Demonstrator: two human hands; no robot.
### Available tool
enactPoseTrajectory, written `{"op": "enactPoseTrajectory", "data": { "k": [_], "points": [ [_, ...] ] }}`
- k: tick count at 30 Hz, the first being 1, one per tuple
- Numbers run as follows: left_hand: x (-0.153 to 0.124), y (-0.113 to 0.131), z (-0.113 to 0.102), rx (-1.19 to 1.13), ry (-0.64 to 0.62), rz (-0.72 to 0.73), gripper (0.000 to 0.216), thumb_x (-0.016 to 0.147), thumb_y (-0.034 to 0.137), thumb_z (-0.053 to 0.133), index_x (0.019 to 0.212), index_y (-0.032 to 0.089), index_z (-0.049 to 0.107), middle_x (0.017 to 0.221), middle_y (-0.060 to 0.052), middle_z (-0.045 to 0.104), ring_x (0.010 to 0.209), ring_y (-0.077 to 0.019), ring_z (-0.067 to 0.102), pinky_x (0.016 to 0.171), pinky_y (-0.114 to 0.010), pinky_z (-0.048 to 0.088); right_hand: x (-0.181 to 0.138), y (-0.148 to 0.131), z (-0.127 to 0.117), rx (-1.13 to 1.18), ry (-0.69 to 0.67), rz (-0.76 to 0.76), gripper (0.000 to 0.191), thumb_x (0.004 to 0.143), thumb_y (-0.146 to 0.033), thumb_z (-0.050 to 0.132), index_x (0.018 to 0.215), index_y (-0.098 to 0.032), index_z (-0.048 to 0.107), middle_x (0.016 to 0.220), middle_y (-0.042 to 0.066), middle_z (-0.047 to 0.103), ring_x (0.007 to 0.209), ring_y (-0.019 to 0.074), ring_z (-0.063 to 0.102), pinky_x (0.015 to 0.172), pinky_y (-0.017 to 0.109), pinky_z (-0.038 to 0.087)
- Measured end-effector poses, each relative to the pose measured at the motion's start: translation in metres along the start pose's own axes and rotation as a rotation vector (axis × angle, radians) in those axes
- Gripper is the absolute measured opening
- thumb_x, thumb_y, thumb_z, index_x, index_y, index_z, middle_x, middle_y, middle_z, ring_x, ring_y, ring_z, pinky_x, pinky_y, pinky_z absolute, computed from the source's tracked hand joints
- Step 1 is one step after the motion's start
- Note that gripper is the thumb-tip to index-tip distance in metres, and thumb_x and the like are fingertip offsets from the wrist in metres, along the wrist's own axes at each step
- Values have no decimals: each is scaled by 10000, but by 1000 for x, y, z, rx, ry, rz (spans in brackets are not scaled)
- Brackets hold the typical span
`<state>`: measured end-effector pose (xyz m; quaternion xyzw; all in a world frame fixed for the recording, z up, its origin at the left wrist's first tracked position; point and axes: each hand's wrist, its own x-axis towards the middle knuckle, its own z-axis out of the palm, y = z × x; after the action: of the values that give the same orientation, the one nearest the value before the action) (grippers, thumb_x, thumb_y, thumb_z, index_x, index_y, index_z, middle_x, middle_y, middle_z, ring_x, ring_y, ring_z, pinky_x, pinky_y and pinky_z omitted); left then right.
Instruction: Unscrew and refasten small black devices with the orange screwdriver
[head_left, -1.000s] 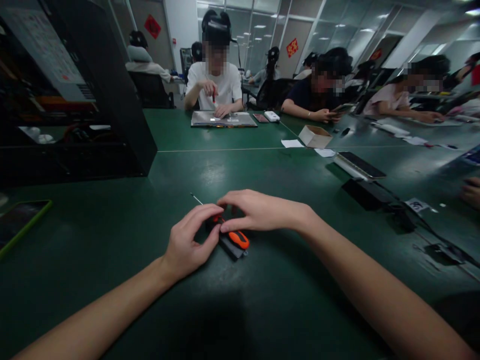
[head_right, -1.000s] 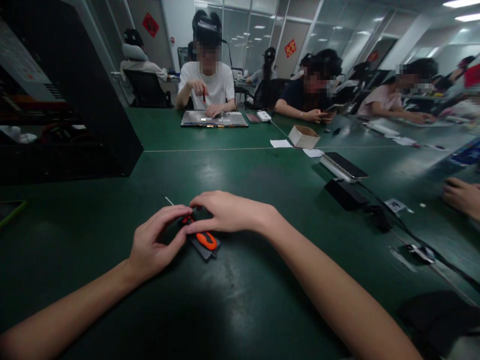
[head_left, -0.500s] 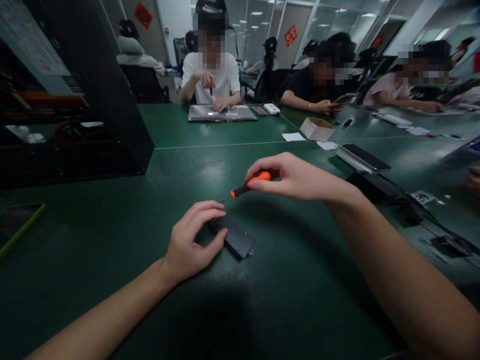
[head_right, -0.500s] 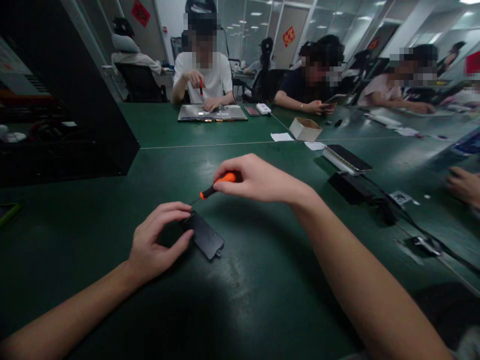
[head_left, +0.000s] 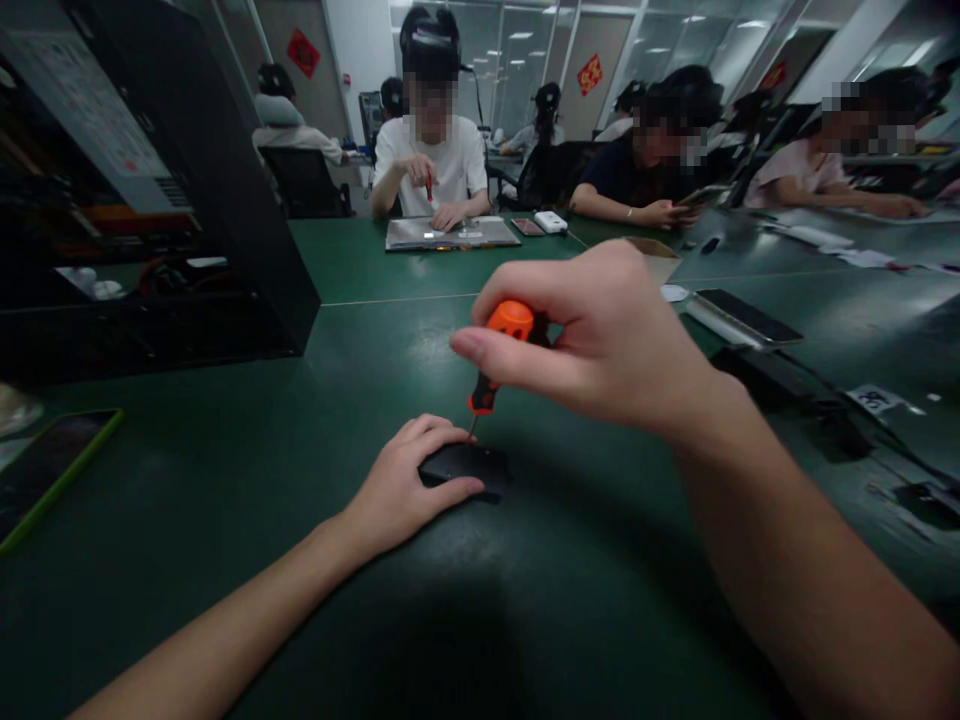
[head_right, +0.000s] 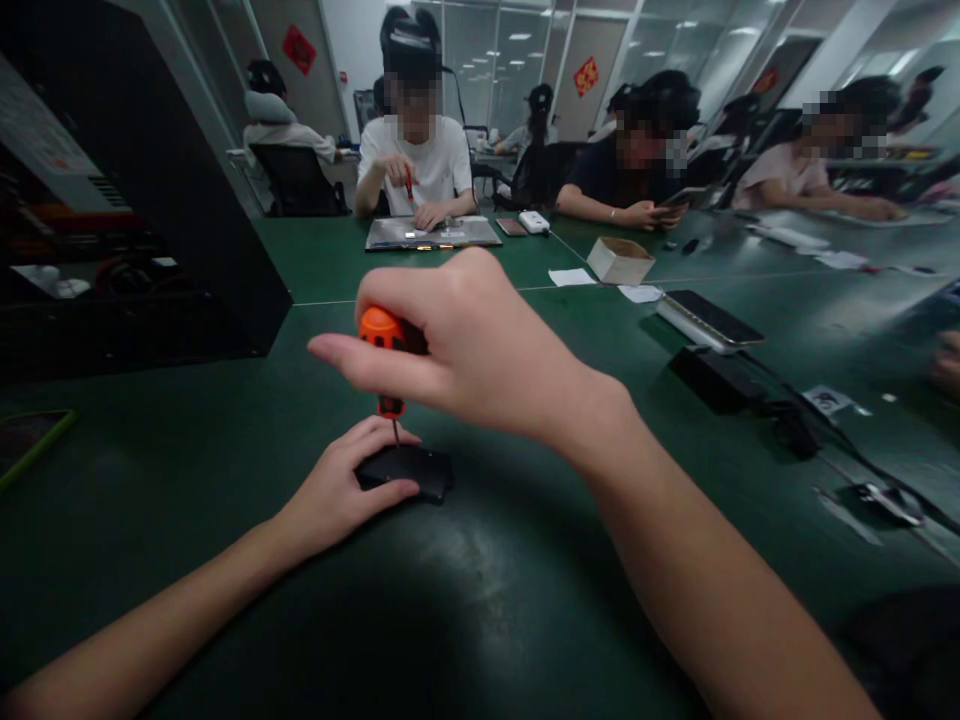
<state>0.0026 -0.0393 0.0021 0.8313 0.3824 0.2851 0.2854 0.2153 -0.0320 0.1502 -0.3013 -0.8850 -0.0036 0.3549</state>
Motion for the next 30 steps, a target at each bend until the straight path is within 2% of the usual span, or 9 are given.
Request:
{"op": "enactPoseTrajectory", "data": {
  "k": [6, 11, 17, 24, 30],
  "points": [
    [-4, -4, 2, 23, 12, 18, 386, 871, 376, 765, 1224, 264, 659, 1274, -84, 617, 1180, -286, 591, 1000, -420, 487, -16, 10, 8, 69, -75, -3, 300, 993, -375, 573, 767, -181, 600, 588, -49, 538, 501, 68, 445, 535, 236, 323],
    [-6, -3, 7, 98, 43, 28, 390, 854, 431, 774, 1182, 251, 663, 1220, -83, 665, 1132, -301, 609, 974, -456, 503, -14, 8, 6, 122, -51, 24, 329, 998, -402, 556, 760, -180, 606, 613, -42, 563, 513, 70, 452, 537, 237, 324],
    [-9, -2, 9, 177, 97, 99, 414, 866, 470, 749, 1171, 205, 656, 1180, -99, 696, 1076, -305, 629, 912, -450, 525, -13, 6, 18, 194, -64, -43, 315, 982, -395, 594, 785, -152, 629, 597, -53, 511, 531, 67, 455, 572, 224, 328],
    [-9, -3, 7, 148, 65, 98, 405, 865, 402, 766, 1198, 221, 624, 1155, -71, 702, 1045, -276, 640, 910, -419, 521, -14, 8, 29, 210, -111, -49, 346, 980, -424, 600, 812, -126, 652, 612, -37, 537, 538, 73, 469, 568, 217, 322],
    [-7, 1, 6, 132, 40, 64, 361, 839, 371, 793, 1126, 217, 638, 1139, -65, 694, 1064, -278, 626, 921, -416, 512, -14, 10, 25, 169, -48, -58, 306, 980, -380, 605, 804, -132, 643, 605, -51, 522, 530, 66, 459, 572, 210, 326]
  ]
}}
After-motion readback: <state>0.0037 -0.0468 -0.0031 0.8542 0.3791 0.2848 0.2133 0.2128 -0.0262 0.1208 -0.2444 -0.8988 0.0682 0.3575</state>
